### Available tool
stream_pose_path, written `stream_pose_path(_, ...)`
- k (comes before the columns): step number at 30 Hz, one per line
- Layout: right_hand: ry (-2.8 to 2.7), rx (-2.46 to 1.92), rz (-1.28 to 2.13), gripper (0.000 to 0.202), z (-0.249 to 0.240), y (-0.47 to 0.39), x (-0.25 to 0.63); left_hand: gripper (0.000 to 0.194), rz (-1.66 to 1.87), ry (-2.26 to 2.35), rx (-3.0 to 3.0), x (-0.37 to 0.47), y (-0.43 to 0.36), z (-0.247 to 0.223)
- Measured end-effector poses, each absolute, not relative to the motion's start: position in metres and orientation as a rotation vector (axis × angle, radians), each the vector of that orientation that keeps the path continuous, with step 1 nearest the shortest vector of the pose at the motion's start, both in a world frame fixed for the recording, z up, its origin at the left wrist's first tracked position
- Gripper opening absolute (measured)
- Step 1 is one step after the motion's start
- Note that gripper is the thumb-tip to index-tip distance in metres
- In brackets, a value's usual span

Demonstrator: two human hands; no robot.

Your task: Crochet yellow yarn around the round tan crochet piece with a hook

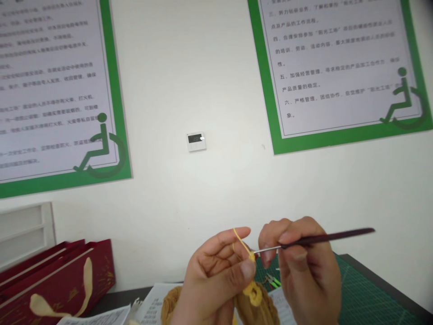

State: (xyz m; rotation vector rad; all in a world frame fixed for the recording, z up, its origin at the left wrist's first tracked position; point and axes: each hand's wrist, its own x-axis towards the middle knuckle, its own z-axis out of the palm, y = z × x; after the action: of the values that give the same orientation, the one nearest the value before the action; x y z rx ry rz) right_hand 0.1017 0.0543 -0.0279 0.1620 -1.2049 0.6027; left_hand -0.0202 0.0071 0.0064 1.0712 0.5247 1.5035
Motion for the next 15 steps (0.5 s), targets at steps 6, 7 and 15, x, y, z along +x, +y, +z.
stream_pose_path(6, -1.173, 0.138, 1.015, 0.023, -0.0237, 0.0533, 0.1028, 0.029, 1.490, 0.532, 1.116, -0.0226, 0.0064, 0.0065)
stream_pose_path(7, -1.165, 0.125, 1.024, 0.024, -0.0231, 0.0537, 0.1024, 0.028, 1.499, 0.541, 1.121, -0.0228, 0.0064, 0.0067)
stream_pose_path(15, -1.242, 0.133, 0.615, 0.009, -0.0270, 0.0509, 0.1045, 0.030, 1.484, 0.526, 1.116, -0.0242, 0.0075, 0.0063)
